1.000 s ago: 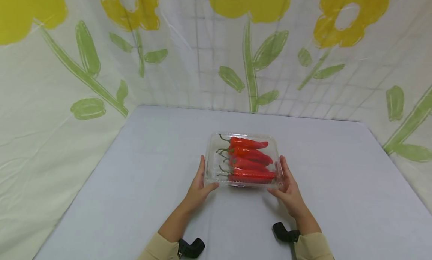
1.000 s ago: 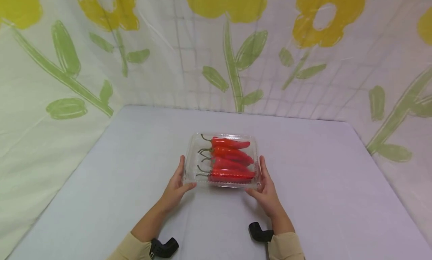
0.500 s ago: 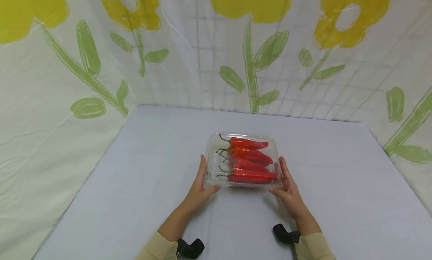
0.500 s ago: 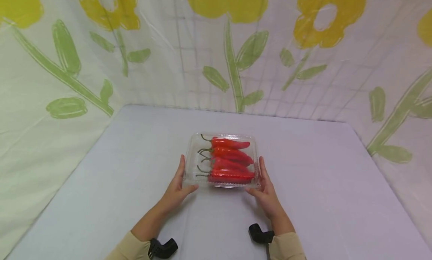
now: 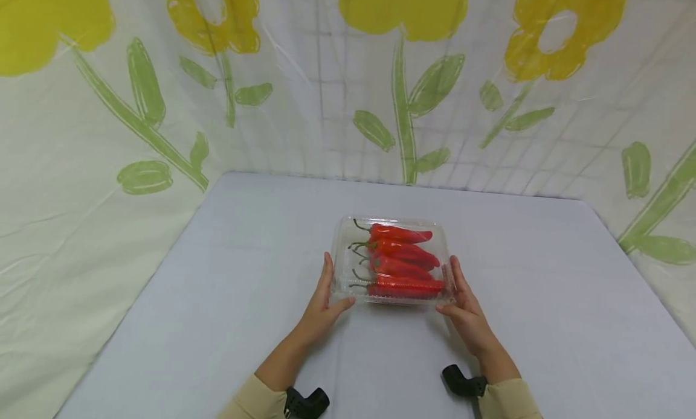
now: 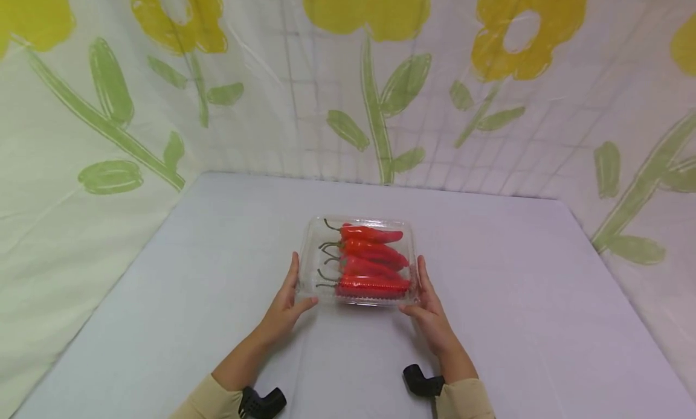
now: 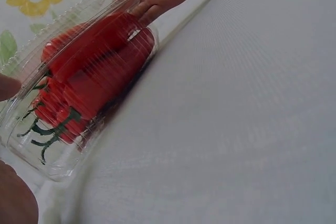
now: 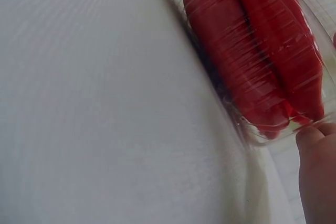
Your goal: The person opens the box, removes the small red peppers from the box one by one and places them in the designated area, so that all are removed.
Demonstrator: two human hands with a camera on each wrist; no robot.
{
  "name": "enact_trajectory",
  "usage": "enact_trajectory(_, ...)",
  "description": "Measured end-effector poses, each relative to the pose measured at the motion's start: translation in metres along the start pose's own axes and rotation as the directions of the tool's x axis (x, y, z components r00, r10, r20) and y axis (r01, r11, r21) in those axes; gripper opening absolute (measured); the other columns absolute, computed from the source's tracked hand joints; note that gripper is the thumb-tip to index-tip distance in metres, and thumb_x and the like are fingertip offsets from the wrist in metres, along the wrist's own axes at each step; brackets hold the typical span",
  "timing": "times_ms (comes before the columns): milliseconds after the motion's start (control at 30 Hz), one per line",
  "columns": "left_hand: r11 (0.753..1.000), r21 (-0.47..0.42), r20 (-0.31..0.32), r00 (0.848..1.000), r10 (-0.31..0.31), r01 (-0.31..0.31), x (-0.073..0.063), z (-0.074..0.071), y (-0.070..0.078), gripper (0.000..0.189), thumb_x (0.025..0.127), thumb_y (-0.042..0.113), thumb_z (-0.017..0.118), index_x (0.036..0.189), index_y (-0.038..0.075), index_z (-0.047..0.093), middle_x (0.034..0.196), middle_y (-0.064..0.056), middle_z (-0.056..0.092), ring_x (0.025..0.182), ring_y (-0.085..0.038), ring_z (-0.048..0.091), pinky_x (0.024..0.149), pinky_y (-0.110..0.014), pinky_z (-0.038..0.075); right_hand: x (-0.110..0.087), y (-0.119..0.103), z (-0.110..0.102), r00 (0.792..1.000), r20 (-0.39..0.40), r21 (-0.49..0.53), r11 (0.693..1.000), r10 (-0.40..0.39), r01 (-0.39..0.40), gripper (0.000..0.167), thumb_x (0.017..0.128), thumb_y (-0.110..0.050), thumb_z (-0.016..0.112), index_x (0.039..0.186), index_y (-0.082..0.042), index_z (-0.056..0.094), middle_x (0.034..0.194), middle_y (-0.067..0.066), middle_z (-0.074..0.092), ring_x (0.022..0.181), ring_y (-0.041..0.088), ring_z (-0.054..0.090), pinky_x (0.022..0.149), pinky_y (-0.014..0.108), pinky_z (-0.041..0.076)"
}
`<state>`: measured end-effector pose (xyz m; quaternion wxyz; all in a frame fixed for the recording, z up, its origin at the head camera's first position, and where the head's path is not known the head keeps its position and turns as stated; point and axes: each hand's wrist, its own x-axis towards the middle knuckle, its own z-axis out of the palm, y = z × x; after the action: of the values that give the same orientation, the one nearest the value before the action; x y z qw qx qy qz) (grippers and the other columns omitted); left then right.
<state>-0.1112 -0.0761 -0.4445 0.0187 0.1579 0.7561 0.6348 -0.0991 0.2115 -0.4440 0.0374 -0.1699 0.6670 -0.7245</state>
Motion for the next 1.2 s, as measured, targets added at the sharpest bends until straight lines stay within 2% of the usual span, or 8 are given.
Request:
enact_trajectory(200, 1.000, 0.004, -0.001, 1.000, 0.002, -0.002, -0.0005, 0.0005, 0.0001, 0.082, 0.085, -0.003, 0.046, 0.148, 0.000, -0.006, 0.156, -0.017, -0.009, 0.145, -0.032, -0.008, 0.114, -0.054, -0.001, -0.0020, -0.0005, 0.0009, 1.000, 0.003, 0.019, 1.000, 0.001, -0.001, 0.084, 0.085, 0.008, 0.042, 0.149, -0.012, -0.009, 0.155, 0.007, -0.021, 0.144, 0.007, -0.007, 0.102, 0.007, 0.030)
enact_trajectory(400, 1.000, 0.014, -0.007, 1.000, 0.005, -0.005, -0.0009, -0.0019, -0.0006, 0.088, 0.081, -0.003, 0.050, 0.148, 0.001, -0.006, 0.157, -0.017, -0.008, 0.145, -0.032, -0.006, 0.115, -0.055, 0.002, 0.0000, 0.0000, 0.0013, 1.000, 0.000, 0.012, 1.000, 0.006, -0.006, 0.084, 0.085, 0.009, 0.041, 0.149, -0.012, -0.008, 0.155, 0.008, -0.021, 0.144, 0.007, -0.006, 0.102, 0.007, 0.031)
enact_trajectory(700, 0.999, 0.035, 0.012, 1.000, 0.003, -0.003, -0.0003, -0.0015, -0.0013, 0.089, 0.086, 0.004, 0.057, 0.149, 0.006, -0.006, 0.158, -0.012, -0.009, 0.146, -0.027, -0.008, 0.115, -0.055, 0.002, 0.0010, -0.0026, 0.0014, 1.000, -0.010, -0.002, 1.000, 0.018, -0.018, 0.084, 0.085, 0.010, 0.040, 0.150, -0.013, -0.008, 0.156, 0.008, -0.020, 0.145, 0.015, -0.011, 0.101, 0.009, 0.034)
enact_trajectory(867, 0.998, 0.064, 0.024, 1.000, 0.020, -0.022, -0.0013, -0.0012, -0.0026, 0.084, 0.088, 0.002, 0.050, 0.149, 0.007, -0.007, 0.158, -0.011, -0.009, 0.146, -0.025, -0.008, 0.116, -0.053, 0.001, -0.0011, -0.0035, 0.0018, 0.998, -0.031, -0.066, 0.996, 0.060, -0.062, 0.082, 0.086, 0.008, 0.039, 0.150, -0.018, -0.004, 0.157, 0.007, -0.015, 0.142, -0.003, 0.003, 0.100, 0.007, 0.032)
enact_trajectory(933, 0.996, 0.084, 0.025, 0.999, 0.020, -0.022, -0.0018, -0.0015, -0.0029, 0.081, 0.089, 0.001, 0.046, 0.149, 0.008, -0.007, 0.158, -0.010, -0.008, 0.146, -0.024, -0.008, 0.117, -0.046, 0.001, -0.0021, -0.0027, 0.0018, 0.997, -0.045, -0.112, 0.991, 0.068, -0.072, 0.080, 0.087, 0.007, 0.040, 0.151, -0.018, -0.003, 0.158, 0.007, -0.012, 0.137, -0.013, 0.009, 0.099, 0.005, 0.031)
enact_trajectory(1033, 0.993, 0.116, 0.024, 0.999, 0.025, -0.027, -0.0027, -0.0019, -0.0035, 0.076, 0.091, 0.002, 0.042, 0.150, 0.009, -0.006, 0.158, -0.010, -0.006, 0.146, -0.024, -0.006, 0.116, -0.026, 0.001, -0.0037, -0.0014, 0.0021, 0.997, -0.056, -0.160, 0.985, 0.051, -0.059, 0.077, 0.089, 0.006, 0.040, 0.151, -0.016, 0.000, 0.158, 0.009, -0.009, 0.131, -0.022, 0.015, 0.099, 0.004, 0.029)
enact_trajectory(1133, 0.991, 0.133, 0.013, 1.000, 0.026, -0.027, -0.0036, -0.0020, -0.0039, 0.071, 0.093, 0.004, 0.039, 0.150, 0.008, -0.004, 0.159, -0.008, -0.004, 0.146, -0.022, -0.004, 0.109, -0.009, 0.000, -0.0058, -0.0007, 0.0030, 0.998, -0.056, -0.179, 0.983, 0.024, -0.034, 0.074, 0.091, 0.004, 0.041, 0.151, -0.013, 0.001, 0.157, 0.013, -0.006, 0.130, -0.022, 0.018, 0.099, 0.004, 0.030)
enact_trajectory(1200, 0.989, 0.144, 0.004, 1.000, 0.026, -0.027, -0.0046, -0.0018, -0.0036, 0.068, 0.094, 0.005, 0.038, 0.150, 0.008, -0.001, 0.159, -0.007, -0.002, 0.146, -0.022, -0.002, 0.107, -0.005, 0.001, -0.0075, -0.0007, 0.0042, 0.998, -0.059, -0.192, 0.981, 0.014, -0.025, 0.072, 0.092, 0.002, 0.042, 0.151, -0.012, 0.002, 0.157, 0.015, -0.004, 0.130, -0.022, 0.020, 0.099, 0.005, 0.031)
